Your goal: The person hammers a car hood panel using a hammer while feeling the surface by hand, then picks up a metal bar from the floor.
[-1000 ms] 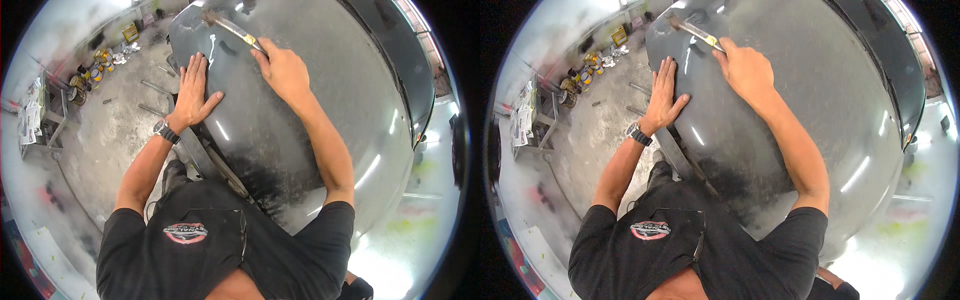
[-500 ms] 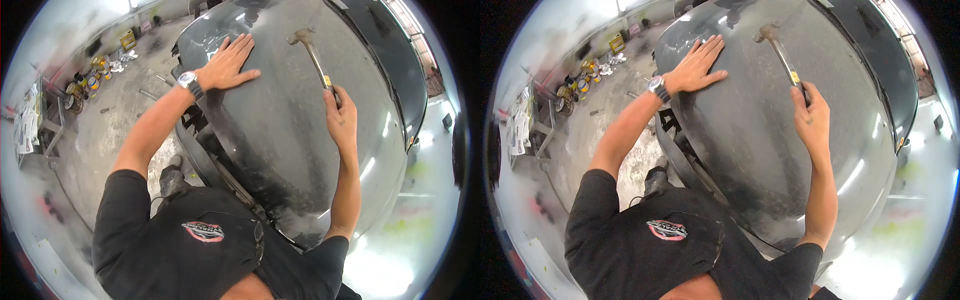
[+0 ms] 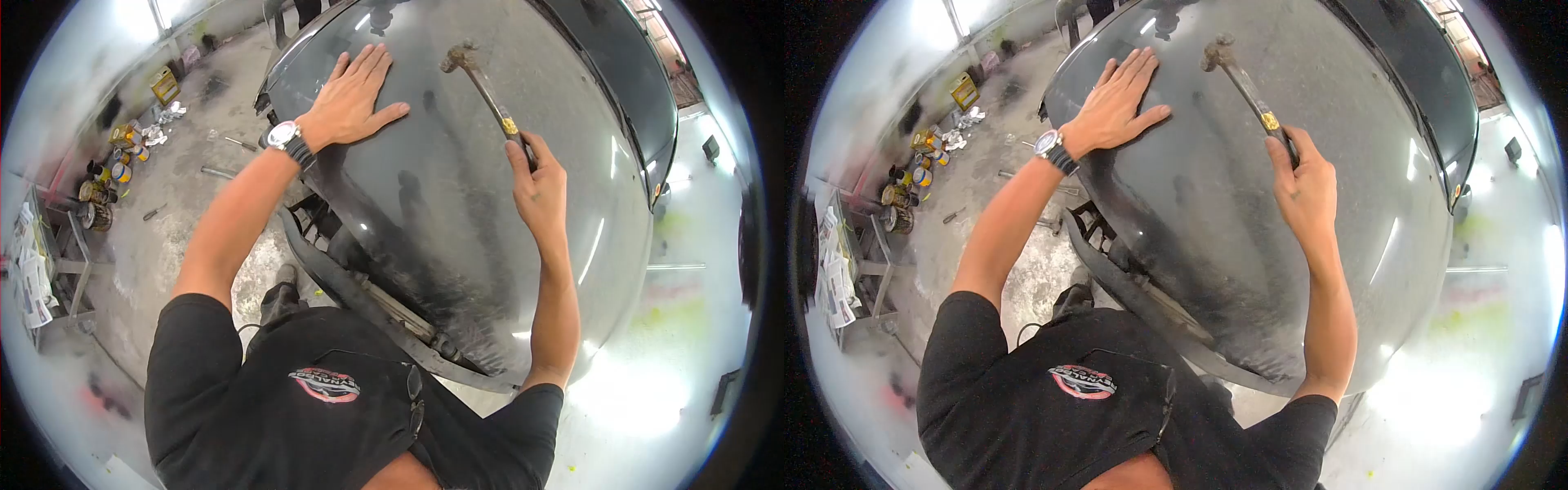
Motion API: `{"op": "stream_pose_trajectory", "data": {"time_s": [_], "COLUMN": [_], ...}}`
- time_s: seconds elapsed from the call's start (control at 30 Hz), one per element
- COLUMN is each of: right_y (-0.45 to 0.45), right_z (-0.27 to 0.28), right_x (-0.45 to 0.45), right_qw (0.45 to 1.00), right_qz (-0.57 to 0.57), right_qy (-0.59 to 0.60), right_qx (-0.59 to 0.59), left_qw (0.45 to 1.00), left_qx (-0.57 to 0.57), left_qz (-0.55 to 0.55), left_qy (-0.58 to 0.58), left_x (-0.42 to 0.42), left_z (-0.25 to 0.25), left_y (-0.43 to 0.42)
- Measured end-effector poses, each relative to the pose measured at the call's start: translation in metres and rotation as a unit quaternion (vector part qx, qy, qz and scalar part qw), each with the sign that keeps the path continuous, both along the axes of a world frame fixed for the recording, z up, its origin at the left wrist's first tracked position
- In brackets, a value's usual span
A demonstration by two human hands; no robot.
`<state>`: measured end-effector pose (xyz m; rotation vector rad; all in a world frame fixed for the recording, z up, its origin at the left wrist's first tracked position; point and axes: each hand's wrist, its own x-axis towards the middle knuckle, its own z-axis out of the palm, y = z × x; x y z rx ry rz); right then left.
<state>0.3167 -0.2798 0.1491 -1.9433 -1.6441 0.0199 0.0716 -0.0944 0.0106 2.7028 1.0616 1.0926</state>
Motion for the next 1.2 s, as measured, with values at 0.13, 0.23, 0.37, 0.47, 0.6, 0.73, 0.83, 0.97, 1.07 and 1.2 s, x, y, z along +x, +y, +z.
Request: {"op": "stream_pose_trajectory", "data": {"time_s": [0.13, 0.23, 0.37, 0.47, 0.6, 0.73, 0.83, 0.97, 1.07, 1.2], "right_y": [0.022, 0.043, 0.059, 0.065, 0.071, 0.073, 0.076, 0.086, 0.084, 0.095], "right_z": [0.000, -0.010, -0.013, -0.003, -0.028, -0.006, -0.010, -0.018, -0.011, -0.021], "right_x": [-0.017, -0.031, -0.037, -0.042, -0.035, -0.048, -0.049, -0.044, -0.046, -0.044], "right_qw": [1.000, 0.998, 0.988, 0.995, 0.988, 0.991, 0.993, 0.989, 0.993, 0.977], "right_qz": [0.000, 0.031, 0.008, 0.009, 0.058, 0.032, 0.052, 0.058, 0.066, 0.069], "right_qy": [-0.025, -0.025, -0.148, -0.103, -0.117, -0.127, -0.101, -0.137, -0.101, -0.191], "right_qx": [0.006, 0.057, -0.041, 0.001, 0.089, -0.025, 0.014, -0.002, 0.019, -0.064], "left_qw": [1.000, 0.999, 0.998, 0.998, 0.998, 0.998, 0.998, 0.998, 0.998, 0.998], "left_qx": [-0.015, -0.030, -0.040, -0.039, -0.036, -0.036, -0.035, -0.038, -0.042, -0.045], "left_qz": [0.007, 0.016, 0.021, 0.019, 0.020, 0.021, 0.023, 0.033, 0.033, 0.036], "left_qy": [-0.013, -0.027, -0.037, -0.044, -0.047, -0.041, -0.036, -0.023, -0.020, -0.022], "left_x": [-0.017, -0.026, -0.031, -0.033, -0.031, -0.030, -0.030, -0.029, -0.029, -0.028], "left_z": [-0.011, -0.019, -0.026, -0.024, -0.027, -0.027, -0.025, -0.026, -0.026, -0.026], "left_y": [-0.023, -0.037, -0.048, -0.047, -0.047, -0.046, -0.046, -0.046, -0.046, -0.048]}}
